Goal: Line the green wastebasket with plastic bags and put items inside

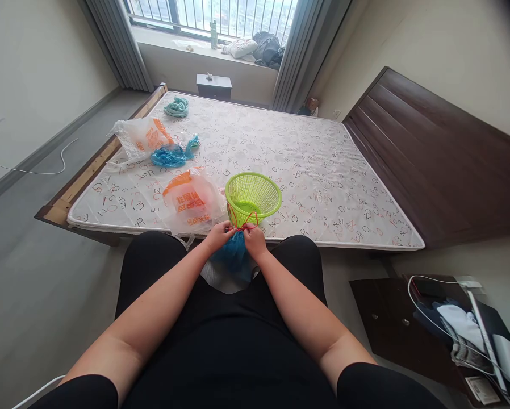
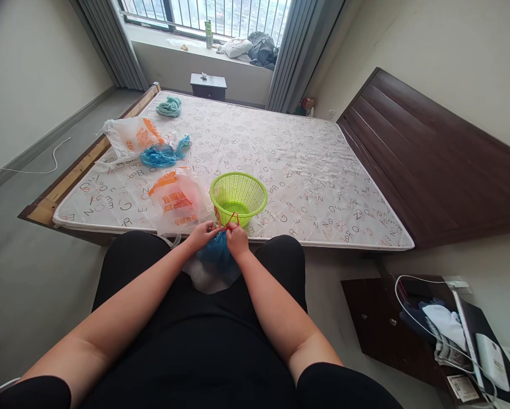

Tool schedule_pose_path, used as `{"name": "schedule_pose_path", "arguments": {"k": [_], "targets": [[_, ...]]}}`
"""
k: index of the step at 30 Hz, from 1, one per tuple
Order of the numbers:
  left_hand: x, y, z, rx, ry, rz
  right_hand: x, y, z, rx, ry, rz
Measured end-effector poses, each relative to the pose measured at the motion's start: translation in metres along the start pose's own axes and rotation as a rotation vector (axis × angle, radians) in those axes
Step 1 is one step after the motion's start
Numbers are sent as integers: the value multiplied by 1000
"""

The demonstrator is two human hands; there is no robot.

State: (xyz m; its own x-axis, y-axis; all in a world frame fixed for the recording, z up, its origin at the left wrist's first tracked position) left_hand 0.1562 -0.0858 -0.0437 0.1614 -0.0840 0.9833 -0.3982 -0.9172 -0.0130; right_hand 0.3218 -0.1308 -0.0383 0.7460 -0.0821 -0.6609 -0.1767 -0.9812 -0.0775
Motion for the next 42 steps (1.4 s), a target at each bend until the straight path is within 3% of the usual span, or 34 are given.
{"name": "schedule_pose_path", "arguments": {"k": [3,7,10,14,20,26,33,39,42], "targets": [[0,0,-2,-21,-14,29,3,-4,4,9,-263,13],[-3,0,-14,-35,21,-43,7,-11,1,44,-743,243],[-6,-2,-26,45,65,-113,8,-15,-9,61,-974,321],[-12,-7,-39,259,260,-158,10,-17,-22,45,-1110,369],[-9,-13,-59,595,939,-323,12,-16,-31,37,-1103,376],[2,-12,-78,614,1202,-317,9,-14,-31,-3,-901,345],[6,-8,-83,417,1176,-349,9,-8,-32,-3,-381,159],[5,-5,-75,219,898,-345,15,-14,-37,-68,-513,123],[1,-7,-72,285,795,-363,14,-16,-40,-99,-703,175]]}}
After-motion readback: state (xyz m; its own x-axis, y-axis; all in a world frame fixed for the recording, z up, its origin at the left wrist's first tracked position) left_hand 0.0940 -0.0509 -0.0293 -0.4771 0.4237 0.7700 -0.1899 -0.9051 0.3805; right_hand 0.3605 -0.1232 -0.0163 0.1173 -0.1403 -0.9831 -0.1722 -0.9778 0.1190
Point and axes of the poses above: each hand's wrist, its own y-axis away from the middle knuckle, its own z-axis out of the palm, x = y × z, the point moved 1 cm from there along -y, towards the middle knuckle, and after that the axes turned 13 degrees about y, right-handed, at the moved point
